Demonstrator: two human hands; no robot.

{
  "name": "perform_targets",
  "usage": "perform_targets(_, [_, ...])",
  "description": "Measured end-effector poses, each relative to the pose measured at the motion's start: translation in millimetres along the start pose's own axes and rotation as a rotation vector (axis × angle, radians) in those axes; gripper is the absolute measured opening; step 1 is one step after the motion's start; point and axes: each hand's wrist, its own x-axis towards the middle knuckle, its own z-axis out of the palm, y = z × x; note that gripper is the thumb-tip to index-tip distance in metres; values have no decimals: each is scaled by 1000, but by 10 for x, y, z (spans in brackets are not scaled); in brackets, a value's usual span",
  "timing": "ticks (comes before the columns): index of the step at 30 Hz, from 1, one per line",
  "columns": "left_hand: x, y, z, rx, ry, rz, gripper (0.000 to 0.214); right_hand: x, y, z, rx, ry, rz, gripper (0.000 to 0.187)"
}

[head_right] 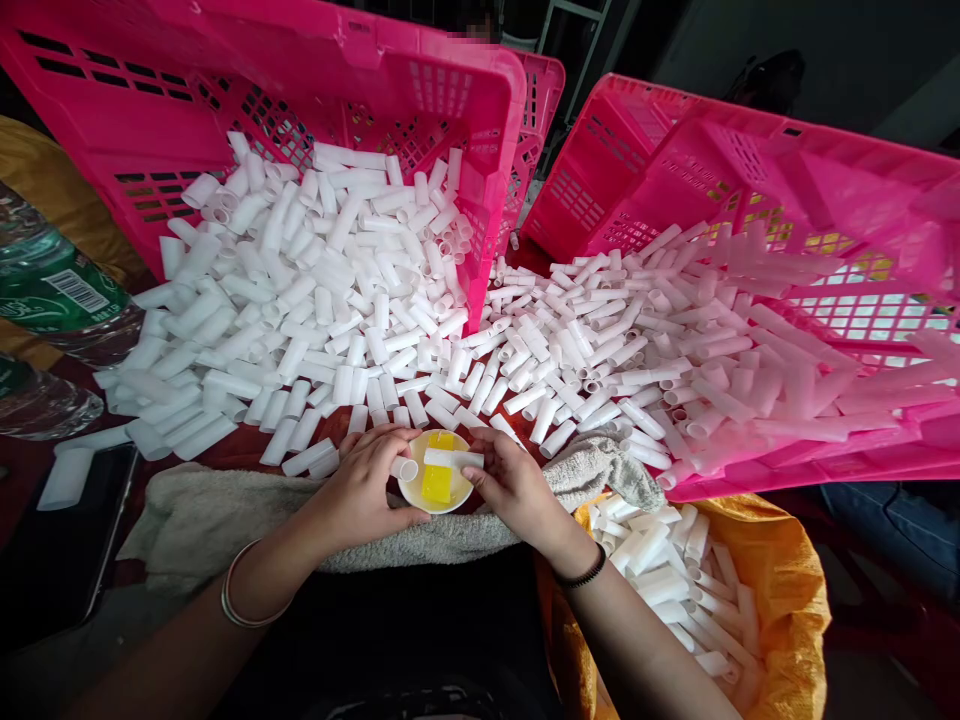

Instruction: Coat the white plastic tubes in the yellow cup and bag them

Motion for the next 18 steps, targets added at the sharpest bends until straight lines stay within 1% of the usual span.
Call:
perform_targets(1, [-1, -2, 2, 0, 2, 4, 72, -1, -8, -4, 3, -7, 33, 20])
perform_targets(2, [-3, -4, 4, 0, 4, 7, 73, -2, -15, -8, -12, -5, 30, 18])
perform_targets(5, [-8, -10, 13, 0, 15, 9, 72, -7, -26, -6, -83, 35, -123, 11])
perform_targets(6, [-9, -12, 16, 0, 18, 8, 71, -10, -27, 0, -79, 42, -152, 11])
perform_targets(7, [-9, -14, 18, -2, 20, 7, 70, -15, -27, 8, -52, 47, -144, 12])
perform_targets(8, [-9, -16, 19, -4, 20, 7, 70, -21, -26, 18, -5, 43, -97, 15])
perform_targets(10, [-7, -19, 18, -8, 18, 9, 71, -35, -27, 36, 100, 0, 62, 25])
perform_targets(11, [-5, -19, 17, -8, 15, 9, 72, -40, -31, 41, 128, -20, 125, 27])
perform_targets(12, [-4, -18, 15, -7, 11, 9, 74, -44, -36, 42, 129, -27, 152, 26])
perform_targets(13, [-2, -16, 13, -4, 8, 8, 75, -45, -43, 40, 101, -19, 136, 23])
perform_targets(15, [-2, -8, 9, 9, 4, 8, 77, -43, -57, 25, 15, 38, 17, 14])
perform_targets(16, [-3, -4, 7, 17, 3, 11, 77, -41, -62, 14, -15, 58, -41, 13])
perform_targets(18, [-9, 3, -3, 39, -2, 17, 73, -42, -62, -14, -26, 65, -80, 16])
